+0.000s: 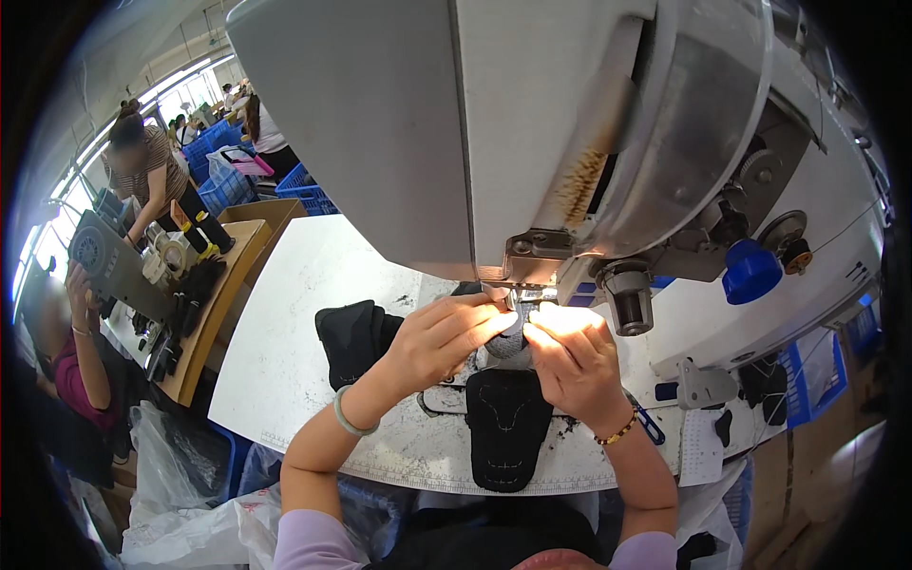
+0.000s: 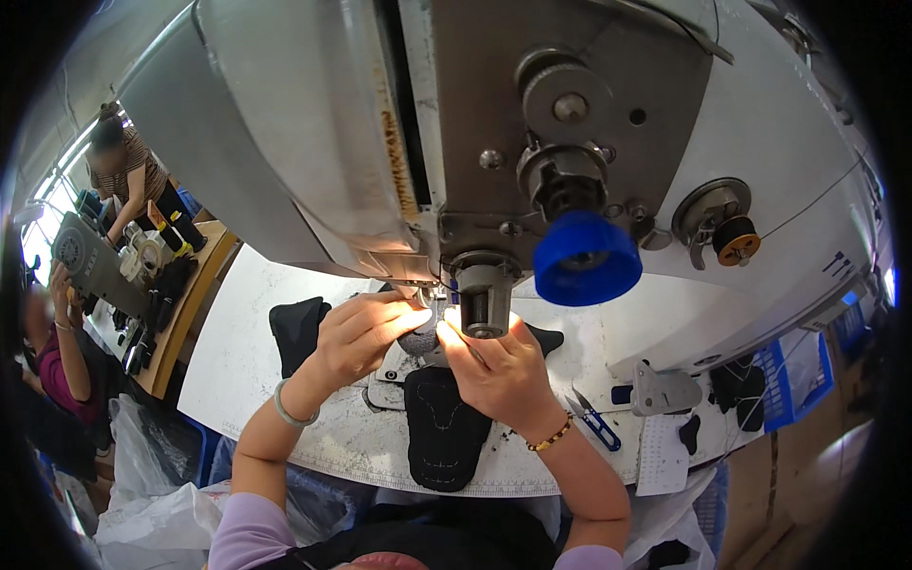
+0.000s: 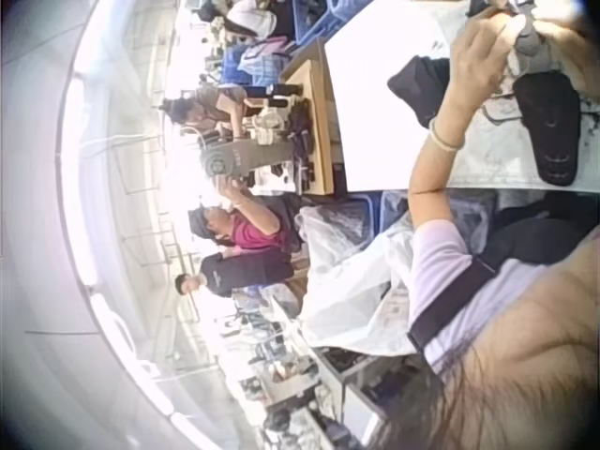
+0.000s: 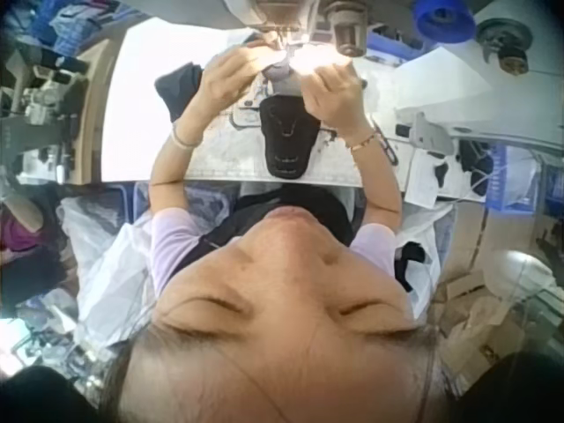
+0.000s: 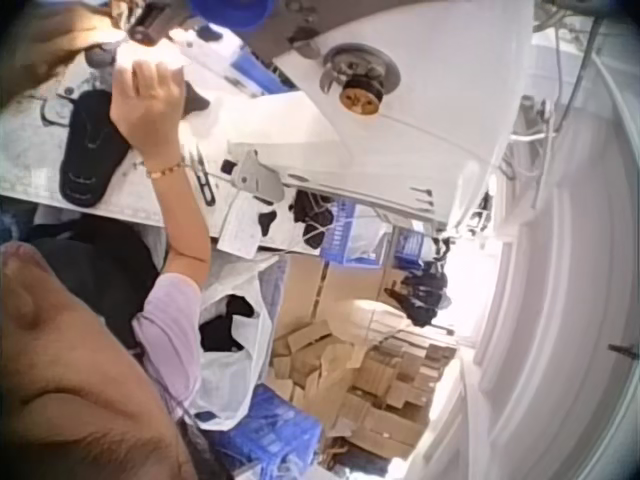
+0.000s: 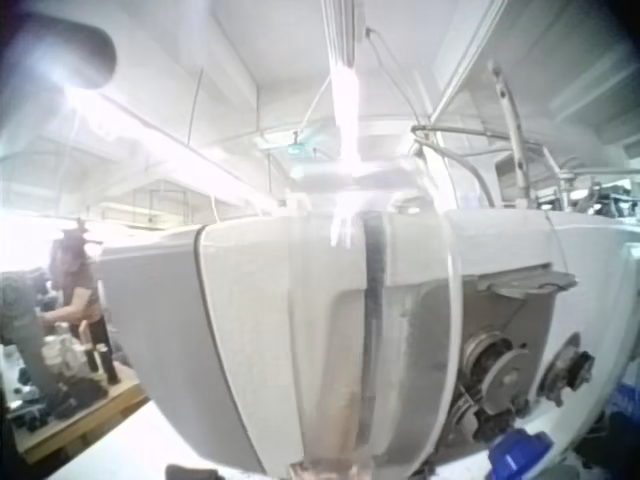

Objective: The person sews a black fabric item using a sewing machine. They repeatedly position the item under the needle, guide it through the machine, and trim excess thread with scissors. The process is repeated multiple times on the same item.

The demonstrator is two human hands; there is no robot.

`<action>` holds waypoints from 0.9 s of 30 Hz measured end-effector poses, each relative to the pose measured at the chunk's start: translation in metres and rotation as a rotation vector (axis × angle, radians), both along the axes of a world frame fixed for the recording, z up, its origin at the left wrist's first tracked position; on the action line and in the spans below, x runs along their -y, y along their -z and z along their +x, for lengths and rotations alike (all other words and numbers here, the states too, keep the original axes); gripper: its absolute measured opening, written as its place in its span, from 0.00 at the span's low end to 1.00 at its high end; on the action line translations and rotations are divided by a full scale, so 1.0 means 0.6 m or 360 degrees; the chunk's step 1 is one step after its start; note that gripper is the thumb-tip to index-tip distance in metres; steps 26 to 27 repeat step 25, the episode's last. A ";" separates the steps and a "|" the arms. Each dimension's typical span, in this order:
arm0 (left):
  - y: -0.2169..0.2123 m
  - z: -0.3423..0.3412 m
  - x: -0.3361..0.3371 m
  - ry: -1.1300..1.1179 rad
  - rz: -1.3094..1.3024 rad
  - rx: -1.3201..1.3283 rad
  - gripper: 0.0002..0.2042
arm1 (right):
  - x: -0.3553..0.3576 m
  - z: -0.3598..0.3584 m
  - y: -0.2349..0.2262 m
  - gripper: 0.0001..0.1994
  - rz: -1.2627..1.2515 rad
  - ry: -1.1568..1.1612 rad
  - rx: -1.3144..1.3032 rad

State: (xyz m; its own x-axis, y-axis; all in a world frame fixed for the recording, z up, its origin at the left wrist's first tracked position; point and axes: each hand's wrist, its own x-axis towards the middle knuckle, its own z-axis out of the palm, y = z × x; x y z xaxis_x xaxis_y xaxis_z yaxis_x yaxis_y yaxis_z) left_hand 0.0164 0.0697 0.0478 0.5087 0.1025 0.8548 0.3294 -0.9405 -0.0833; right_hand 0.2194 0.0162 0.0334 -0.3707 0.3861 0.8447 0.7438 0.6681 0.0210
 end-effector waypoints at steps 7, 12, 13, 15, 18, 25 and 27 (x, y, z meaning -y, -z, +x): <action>0.005 0.008 -0.009 0.0005 -0.0108 0.0217 0.11 | 0.003 -0.016 0.002 0.10 0.0004 0.0052 -0.0084; 0.015 0.011 -0.016 0.0005 -0.0127 0.0288 0.12 | -0.003 -0.014 0.012 0.12 -0.0007 0.0043 -0.0187; 0.015 0.012 -0.016 -0.0012 -0.0106 0.0280 0.12 | -0.006 -0.013 0.012 0.12 -0.0022 0.0011 -0.0222; 0.021 0.009 -0.021 0.0028 -0.0162 0.0292 0.12 | -0.013 -0.011 0.016 0.11 -0.0053 -0.0033 -0.0288; 0.023 0.005 -0.023 0.0136 -0.0460 0.0352 0.12 | -0.016 -0.007 0.017 0.10 -0.0146 -0.0123 -0.0372; 0.005 -0.007 -0.016 0.0144 -0.0386 0.0135 0.13 | -0.024 -0.001 0.018 0.09 -0.0282 -0.0187 -0.0487; 0.005 -0.007 -0.016 0.0144 -0.0386 0.0135 0.13 | -0.024 -0.001 0.018 0.09 -0.0282 -0.0187 -0.0487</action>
